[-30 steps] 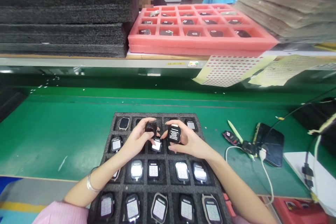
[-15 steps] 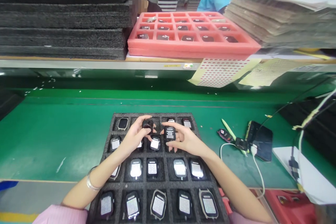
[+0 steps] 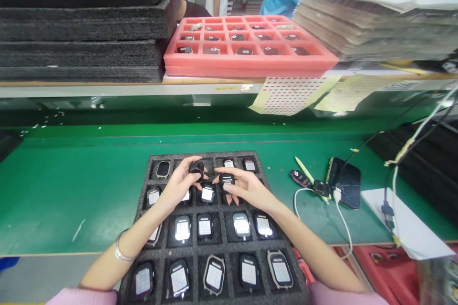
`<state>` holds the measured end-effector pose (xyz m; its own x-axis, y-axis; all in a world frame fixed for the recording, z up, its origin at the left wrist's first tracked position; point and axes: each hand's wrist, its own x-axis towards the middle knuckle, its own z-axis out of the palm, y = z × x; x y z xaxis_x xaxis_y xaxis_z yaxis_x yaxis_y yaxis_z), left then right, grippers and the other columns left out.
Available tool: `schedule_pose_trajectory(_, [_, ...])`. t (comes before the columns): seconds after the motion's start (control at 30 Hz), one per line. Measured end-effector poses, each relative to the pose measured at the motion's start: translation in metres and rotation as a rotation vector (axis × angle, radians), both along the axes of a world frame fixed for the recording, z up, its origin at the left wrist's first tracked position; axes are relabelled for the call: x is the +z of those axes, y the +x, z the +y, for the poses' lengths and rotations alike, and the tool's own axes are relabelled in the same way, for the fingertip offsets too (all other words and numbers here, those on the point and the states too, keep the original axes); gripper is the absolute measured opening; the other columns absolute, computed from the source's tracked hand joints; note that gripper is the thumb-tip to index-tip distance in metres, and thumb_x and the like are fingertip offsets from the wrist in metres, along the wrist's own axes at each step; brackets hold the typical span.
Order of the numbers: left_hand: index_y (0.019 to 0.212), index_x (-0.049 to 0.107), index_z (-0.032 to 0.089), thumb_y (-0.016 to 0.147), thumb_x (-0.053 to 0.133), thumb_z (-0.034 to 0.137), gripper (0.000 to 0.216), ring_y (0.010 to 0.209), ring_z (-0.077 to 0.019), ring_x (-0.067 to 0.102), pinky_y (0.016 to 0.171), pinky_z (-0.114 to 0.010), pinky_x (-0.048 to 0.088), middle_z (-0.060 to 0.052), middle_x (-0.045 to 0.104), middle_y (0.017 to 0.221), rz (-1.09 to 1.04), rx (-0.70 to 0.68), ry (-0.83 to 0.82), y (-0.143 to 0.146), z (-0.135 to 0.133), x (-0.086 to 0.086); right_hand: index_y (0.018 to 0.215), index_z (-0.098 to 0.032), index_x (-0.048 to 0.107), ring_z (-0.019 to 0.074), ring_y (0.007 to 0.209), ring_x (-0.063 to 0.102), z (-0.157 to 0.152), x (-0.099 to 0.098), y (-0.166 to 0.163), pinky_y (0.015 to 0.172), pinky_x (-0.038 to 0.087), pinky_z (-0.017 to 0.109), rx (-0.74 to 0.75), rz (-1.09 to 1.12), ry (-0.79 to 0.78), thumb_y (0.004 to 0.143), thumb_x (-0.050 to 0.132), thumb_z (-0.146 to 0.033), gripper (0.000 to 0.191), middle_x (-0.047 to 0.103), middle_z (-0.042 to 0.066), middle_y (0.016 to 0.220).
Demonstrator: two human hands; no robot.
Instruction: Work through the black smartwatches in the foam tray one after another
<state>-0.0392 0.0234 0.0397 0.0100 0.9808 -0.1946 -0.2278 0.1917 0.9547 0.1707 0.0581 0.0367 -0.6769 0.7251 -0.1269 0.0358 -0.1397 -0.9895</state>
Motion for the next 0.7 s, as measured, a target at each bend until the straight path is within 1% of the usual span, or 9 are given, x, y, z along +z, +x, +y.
schedule_pose_trajectory(0.1, [0.112,0.053,0.017,0.072,0.060,0.019,0.041,0.084,-0.0221,0.066,0.055,-0.026,0.054,-0.007,0.064,0.096,-0.003,0.011,0.007,0.000,0.001,-0.001,0.139,-0.021,0.037,0.0119,0.068,0.063,0.000,-0.004,0.005,0.059,0.054,0.023,0.091,-0.024,0.020,0.075,0.073,-0.023,0.073,0.064,0.005,0.101])
schedule_pose_trajectory(0.17, [0.113,0.053,0.017,0.072,0.059,0.020,0.041,0.084,-0.0222,0.066,0.054,-0.026,0.054,-0.008,0.064,0.096,-0.001,0.012,0.009,0.000,0.001,0.000,0.142,-0.021,0.032,0.0124,0.063,0.062,0.001,-0.008,0.008,0.058,0.054,0.025,0.105,-0.154,0.115,0.077,0.070,-0.020,0.075,0.064,0.003,0.093])
schedule_pose_trajectory(0.23, [0.113,0.053,0.017,0.073,0.059,0.020,0.041,0.084,-0.0222,0.066,0.054,-0.026,0.054,-0.008,0.064,0.096,-0.006,0.016,0.014,-0.001,0.000,0.001,0.141,-0.020,0.035,0.0132,0.062,0.061,0.002,-0.011,0.011,0.058,0.054,0.028,0.090,-0.337,0.324,0.079,0.066,-0.018,0.069,0.063,0.006,0.098])
schedule_pose_trajectory(0.27, [0.114,0.052,0.017,0.073,0.059,0.020,0.041,0.084,-0.0220,0.066,0.055,-0.026,0.054,-0.008,0.064,0.096,-0.011,0.020,0.020,-0.003,0.000,0.001,0.138,-0.019,0.040,0.0157,0.069,0.063,0.002,-0.012,0.013,0.064,0.055,0.031,0.092,-0.420,0.464,0.078,0.067,-0.017,0.066,0.061,0.008,0.105])
schedule_pose_trajectory(0.33, [0.115,0.052,0.018,0.074,0.059,0.019,0.041,0.085,-0.0212,0.065,0.056,-0.025,0.053,-0.008,0.064,0.098,-0.025,0.035,0.040,-0.007,0.000,0.001,0.132,-0.017,0.048,0.0232,0.092,0.060,0.002,-0.011,0.014,0.082,0.052,0.039,0.133,-0.547,0.745,0.076,0.069,-0.016,0.060,0.056,0.012,0.116])
schedule_pose_trajectory(0.4, [0.115,0.052,0.018,0.076,0.058,0.019,0.040,0.085,-0.0202,0.065,0.057,-0.025,0.053,-0.007,0.063,0.099,-0.039,0.059,0.064,-0.011,0.001,0.002,0.130,-0.015,0.050,0.0289,0.109,0.051,0.003,-0.008,0.015,0.094,0.045,0.045,0.190,-0.637,0.940,0.074,0.072,-0.018,0.060,0.054,0.013,0.117])
schedule_pose_trajectory(0.43, [0.115,0.052,0.018,0.076,0.057,0.018,0.039,0.085,-0.0197,0.065,0.057,-0.024,0.053,-0.007,0.063,0.099,-0.046,0.073,0.074,-0.013,0.001,0.002,0.131,-0.014,0.049,0.0303,0.112,0.048,0.003,-0.006,0.015,0.096,0.043,0.046,0.211,-0.674,0.994,0.074,0.073,-0.019,0.062,0.053,0.014,0.117])
schedule_pose_trajectory(0.57, [0.115,0.052,0.018,0.076,0.057,0.017,0.039,0.084,-0.0189,0.064,0.057,-0.024,0.052,-0.006,0.063,0.097,-0.070,0.107,0.093,-0.017,0.002,0.003,0.132,-0.014,0.047,0.0314,0.112,0.047,0.005,0.002,0.015,0.096,0.041,0.046,0.254,-0.752,1.034,0.074,0.075,-0.025,0.066,0.051,0.015,0.122])
schedule_pose_trajectory(0.7, [0.115,0.051,0.019,0.076,0.057,0.017,0.040,0.084,-0.0196,0.064,0.056,-0.025,0.052,-0.006,0.064,0.094,-0.087,0.091,0.097,-0.018,0.002,0.002,0.128,-0.015,0.052,0.0281,0.111,0.049,0.010,0.002,0.016,0.096,0.042,0.041,0.251,-0.693,0.960,0.084,0.065,-0.037,0.051,0.054,0.012,0.121])
